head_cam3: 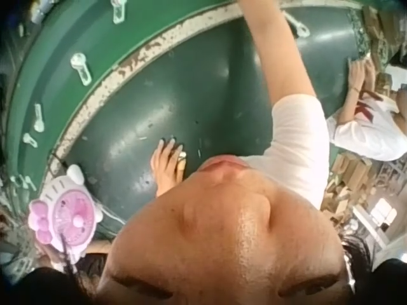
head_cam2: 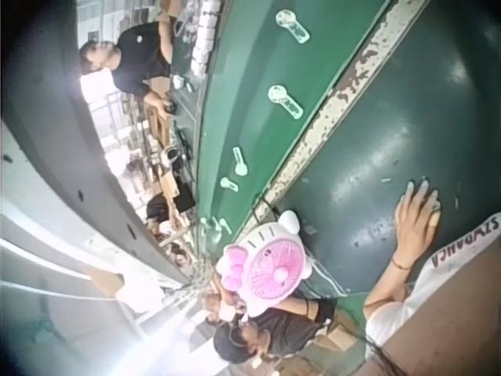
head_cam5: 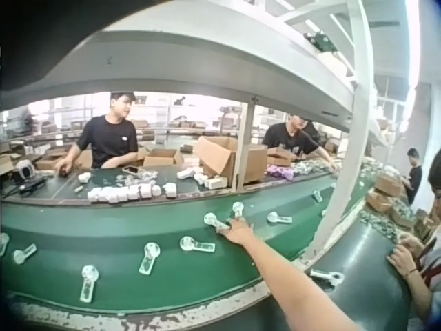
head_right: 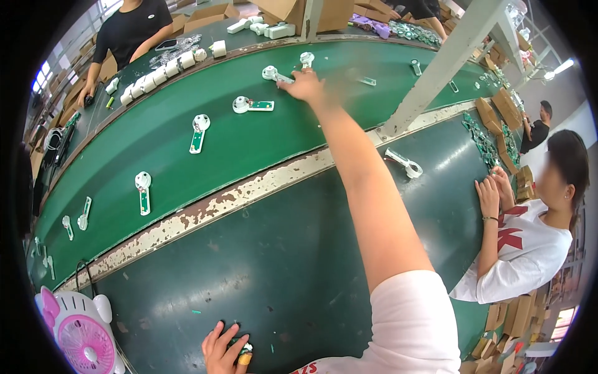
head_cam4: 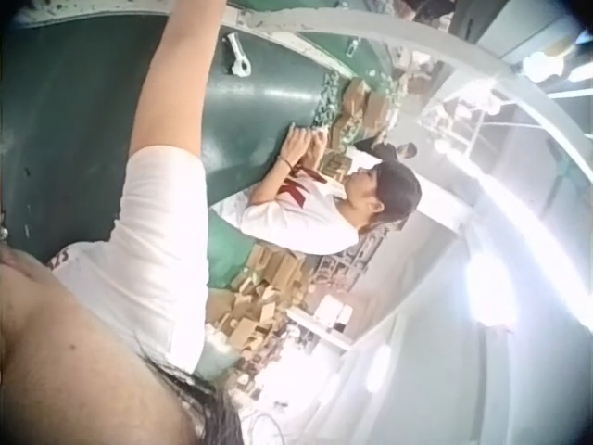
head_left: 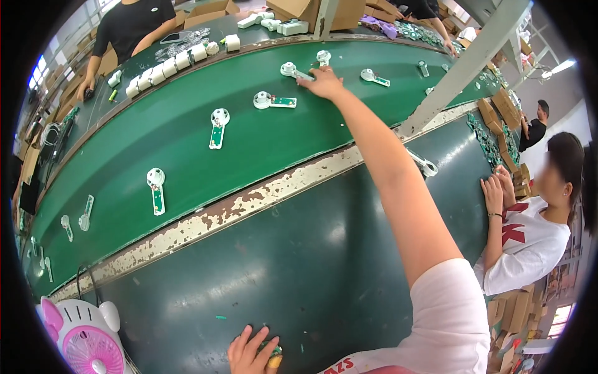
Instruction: The person assembles electronic components, PCBs, batteries, and speakers into plastic housings by hand on a production line.
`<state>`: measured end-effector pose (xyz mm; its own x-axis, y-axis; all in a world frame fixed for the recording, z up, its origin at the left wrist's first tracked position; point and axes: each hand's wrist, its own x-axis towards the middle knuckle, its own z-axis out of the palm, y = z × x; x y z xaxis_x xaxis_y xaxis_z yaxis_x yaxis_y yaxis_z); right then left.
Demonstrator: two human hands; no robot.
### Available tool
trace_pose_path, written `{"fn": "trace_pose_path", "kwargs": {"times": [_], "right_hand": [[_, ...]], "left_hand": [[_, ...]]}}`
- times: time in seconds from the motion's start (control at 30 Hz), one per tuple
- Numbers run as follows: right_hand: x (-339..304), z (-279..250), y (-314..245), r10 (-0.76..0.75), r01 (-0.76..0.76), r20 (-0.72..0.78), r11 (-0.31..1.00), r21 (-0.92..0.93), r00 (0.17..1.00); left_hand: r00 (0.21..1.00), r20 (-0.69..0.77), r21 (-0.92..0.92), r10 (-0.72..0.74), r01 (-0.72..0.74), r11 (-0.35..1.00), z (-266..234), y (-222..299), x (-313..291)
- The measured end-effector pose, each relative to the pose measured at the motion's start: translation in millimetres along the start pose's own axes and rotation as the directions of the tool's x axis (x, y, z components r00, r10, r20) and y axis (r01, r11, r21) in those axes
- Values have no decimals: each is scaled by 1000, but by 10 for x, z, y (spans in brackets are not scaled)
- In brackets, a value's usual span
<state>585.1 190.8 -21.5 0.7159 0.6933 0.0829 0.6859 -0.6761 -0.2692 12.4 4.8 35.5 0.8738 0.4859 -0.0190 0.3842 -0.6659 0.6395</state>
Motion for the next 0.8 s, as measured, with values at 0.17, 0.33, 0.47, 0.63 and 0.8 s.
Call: {"fn": "trace_pose_path", "kwargs": {"times": [0.17,0.33,0.47,0.63,0.8], "right_hand": [[-284,102,269,-159,229,-371,962,152,915],[-771,-119,262,-182,256,-353,950,177,918],[-1388,-453,108,39,64,-199,871,487,979],[-2267,-461,248,-102,196,-193,797,571,976],[-3463,-589,242,-253,345,-243,795,499,936]], "left_hand": [[999,-6,11,31,-31,999,12,42,21],[997,-54,82,47,-42,996,114,-65,-94],[990,-103,66,93,-86,994,131,-64,-103],[974,-141,97,178,-165,981,160,-50,-131],[964,-190,128,187,-164,978,216,-32,-150]]}}
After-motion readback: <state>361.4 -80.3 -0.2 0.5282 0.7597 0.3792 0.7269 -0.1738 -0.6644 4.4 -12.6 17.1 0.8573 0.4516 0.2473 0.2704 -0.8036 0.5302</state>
